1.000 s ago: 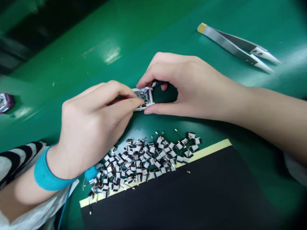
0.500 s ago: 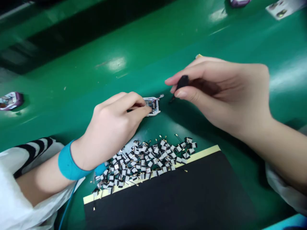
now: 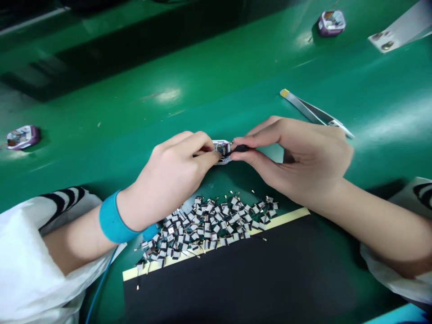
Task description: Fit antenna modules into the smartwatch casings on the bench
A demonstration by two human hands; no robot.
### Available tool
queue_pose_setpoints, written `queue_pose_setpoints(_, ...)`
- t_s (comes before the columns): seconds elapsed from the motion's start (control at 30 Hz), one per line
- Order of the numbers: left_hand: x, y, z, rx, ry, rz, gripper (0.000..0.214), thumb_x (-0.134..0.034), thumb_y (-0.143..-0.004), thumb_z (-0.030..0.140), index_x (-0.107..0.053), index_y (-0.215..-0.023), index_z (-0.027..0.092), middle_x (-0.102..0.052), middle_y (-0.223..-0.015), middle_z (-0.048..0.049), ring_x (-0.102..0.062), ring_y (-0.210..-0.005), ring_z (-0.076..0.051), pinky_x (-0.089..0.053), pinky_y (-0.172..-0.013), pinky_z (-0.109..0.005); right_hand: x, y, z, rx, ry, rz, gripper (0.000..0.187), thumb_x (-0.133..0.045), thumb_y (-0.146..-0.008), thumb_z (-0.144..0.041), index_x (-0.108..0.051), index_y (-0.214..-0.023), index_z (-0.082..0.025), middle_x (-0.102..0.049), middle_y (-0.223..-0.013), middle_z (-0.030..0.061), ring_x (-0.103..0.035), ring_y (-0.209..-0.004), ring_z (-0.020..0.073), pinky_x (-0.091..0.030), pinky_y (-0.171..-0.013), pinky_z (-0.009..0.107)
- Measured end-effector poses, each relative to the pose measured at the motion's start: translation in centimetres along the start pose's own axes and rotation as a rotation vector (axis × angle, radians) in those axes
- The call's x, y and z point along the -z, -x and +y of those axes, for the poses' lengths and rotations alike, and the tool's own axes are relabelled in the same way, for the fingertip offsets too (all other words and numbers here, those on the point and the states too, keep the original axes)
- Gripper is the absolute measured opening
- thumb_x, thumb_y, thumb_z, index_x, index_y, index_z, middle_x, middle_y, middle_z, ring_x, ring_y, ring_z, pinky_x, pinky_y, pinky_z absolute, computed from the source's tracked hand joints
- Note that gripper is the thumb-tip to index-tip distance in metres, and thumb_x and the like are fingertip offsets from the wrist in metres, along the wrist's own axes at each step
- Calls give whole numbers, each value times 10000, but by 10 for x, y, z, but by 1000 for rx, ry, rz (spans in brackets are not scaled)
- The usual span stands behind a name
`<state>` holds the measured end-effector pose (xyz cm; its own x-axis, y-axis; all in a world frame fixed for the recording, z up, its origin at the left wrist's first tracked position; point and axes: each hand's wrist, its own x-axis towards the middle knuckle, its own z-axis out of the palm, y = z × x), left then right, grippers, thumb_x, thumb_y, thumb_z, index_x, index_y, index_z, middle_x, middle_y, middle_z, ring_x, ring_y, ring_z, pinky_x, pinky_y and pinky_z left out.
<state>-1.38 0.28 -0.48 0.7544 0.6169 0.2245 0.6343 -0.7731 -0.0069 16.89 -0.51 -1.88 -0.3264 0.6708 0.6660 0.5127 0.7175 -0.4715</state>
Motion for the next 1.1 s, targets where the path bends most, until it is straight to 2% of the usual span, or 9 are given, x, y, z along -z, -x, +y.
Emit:
queue_pose_setpoints(0.23,0,-1,0,-2,-22,4,222,-394,-837,164,-562,-693,171,-570,-813,-12,-535,-724,-148,-428,-580,-238,-1,0,-1,114,112,0,89,-538,-766,-154,-526,-693,-204,-590,-622,-24,-587,-596,109,-451,-446,217)
queue_pose_setpoints(0.57,-1,-2,-1,-9,-21,5,252,-377,-852,196,-580,-703,176,-563,-795,-17,-537,-737,-148,-441,-596,-250,-8,3,-2,34,88,-25,123,-494,-762,-132,-451,-686,-218,-546,-649,-19,-548,-607,119,-446,-504,247)
queue_pose_setpoints(0.8,-1,-3,-1,4,28,10,268,-368,-851,206,-584,-698,167,-558,-766,-18,-534,-714,-158,-444,-602,-267,-14,4,0,68,77,-16,135,-461,-770,-135,-406,-675,-213,-501,-629,-12,-510,-578,120,-406,-476,254)
queue_pose_setpoints(0.93,-1,-3,-2,-10,53,-24,278,-348,-858,216,-589,-725,173,-556,-789,-24,-540,-762,-168,-457,-639,-286,-16,4,2,43,51,7,148,-456,-764,-146,-378,-664,-222,-477,-599,-20,-508,-576,126,-396,-466,258)
queue_pose_setpoints(1.1,-2,-3,-3,-18,85,-11,265,-359,-860,217,-593,-739,184,-562,-817,-14,-539,-879,-172,-468,-727,-279,-18,4,6,-10,-4,-6,178,-484,-750,-172,-346,-649,-221,-477,-607,-21,-494,-554,125,-403,-462,263)
